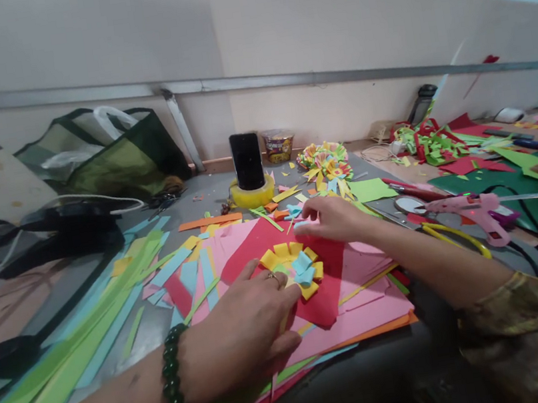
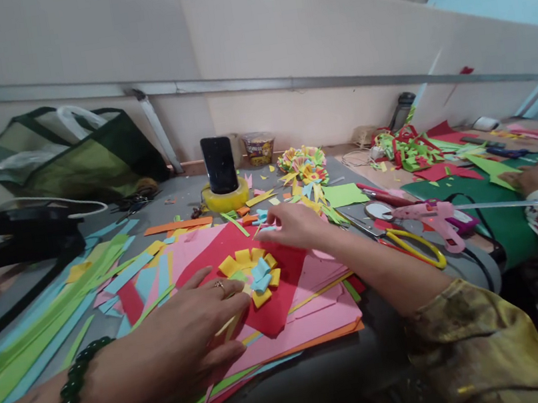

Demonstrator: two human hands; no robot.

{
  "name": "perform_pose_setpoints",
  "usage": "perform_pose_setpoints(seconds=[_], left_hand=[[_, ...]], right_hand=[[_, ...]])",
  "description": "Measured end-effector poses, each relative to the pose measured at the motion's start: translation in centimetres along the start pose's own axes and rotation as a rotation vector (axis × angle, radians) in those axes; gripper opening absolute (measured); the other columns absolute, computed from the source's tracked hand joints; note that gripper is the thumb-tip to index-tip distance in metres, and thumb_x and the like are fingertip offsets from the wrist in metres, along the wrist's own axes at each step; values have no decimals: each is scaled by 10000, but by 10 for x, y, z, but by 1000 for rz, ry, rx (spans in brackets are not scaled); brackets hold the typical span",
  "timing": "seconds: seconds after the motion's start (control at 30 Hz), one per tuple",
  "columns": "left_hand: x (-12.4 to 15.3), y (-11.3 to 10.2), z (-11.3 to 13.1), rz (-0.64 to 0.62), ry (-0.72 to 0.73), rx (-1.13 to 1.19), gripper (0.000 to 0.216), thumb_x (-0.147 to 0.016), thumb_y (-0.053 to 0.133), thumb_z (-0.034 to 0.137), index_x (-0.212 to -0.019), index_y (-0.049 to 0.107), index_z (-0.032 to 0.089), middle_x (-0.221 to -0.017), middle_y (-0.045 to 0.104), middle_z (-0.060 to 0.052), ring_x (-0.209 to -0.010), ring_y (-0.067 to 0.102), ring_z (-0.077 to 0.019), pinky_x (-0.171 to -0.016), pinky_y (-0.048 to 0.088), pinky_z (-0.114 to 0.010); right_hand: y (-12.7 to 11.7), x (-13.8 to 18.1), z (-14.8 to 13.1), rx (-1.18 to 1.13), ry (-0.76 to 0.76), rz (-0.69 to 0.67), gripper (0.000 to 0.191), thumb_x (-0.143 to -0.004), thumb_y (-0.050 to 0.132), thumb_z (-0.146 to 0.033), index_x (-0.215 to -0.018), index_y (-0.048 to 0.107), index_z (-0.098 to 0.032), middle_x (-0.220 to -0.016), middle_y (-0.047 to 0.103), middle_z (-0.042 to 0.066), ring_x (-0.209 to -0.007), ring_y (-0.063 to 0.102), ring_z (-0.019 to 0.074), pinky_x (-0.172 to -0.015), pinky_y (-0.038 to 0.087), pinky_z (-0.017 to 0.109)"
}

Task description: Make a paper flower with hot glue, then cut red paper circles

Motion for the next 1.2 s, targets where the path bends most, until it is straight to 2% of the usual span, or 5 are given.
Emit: perform_pose_setpoints(seconds=[0.13,0.37,0.67,0.83,1.2], left_hand=[[0,-1,1,-19,-8,-26,37,-825,603,180,-850,591,204,-929,654,-56,-844,590,-245,-818,439,-375],[-1,-2,0,-23,-10,-14,76,-851,623,233,-828,555,208,-943,649,-44,-838,584,-228,-823,434,-363],[-1,4,-4,17,-9,31,122,-864,625,318,-868,576,206,-917,668,-53,-839,607,-249,-869,437,-403],[-1,10,-9,77,4,47,145,-860,585,346,-919,627,221,-963,703,-71,-900,640,-257,-911,448,-404],[-2,13,-18,117,-7,86,208,-872,570,381,-982,657,228,-999,727,-77,-900,670,-257,-819,510,-376]], right_hand=[[7,1,-12,130,-49,5,248,-883,619,-323,-1069,701,-180,-1034,736,111,-947,673,239,-768,467,297],[-12,-7,15,-95,44,118,263,-819,568,-97,-1007,723,-196,-816,735,28,-742,661,171,-691,481,260],[6,-7,-1,77,-159,57,423,-935,595,-335,-1353,593,-271,-1335,591,121,-1061,647,237,-841,507,330],[12,-16,-4,180,-190,-45,318,-964,528,-204,-1248,670,-219,-1216,683,102,-1106,641,232,-865,489,303],[-15,-13,16,-258,-65,351,213,-853,605,-155,-1023,727,-194,-978,748,45,-732,633,137,-701,483,251]])
Point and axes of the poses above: each hand's wrist, its own x-axis away from the middle knuckle, its own y-axis out of the palm, z = x × y, the point moved 2 cm from there along -x, towards the middle knuckle
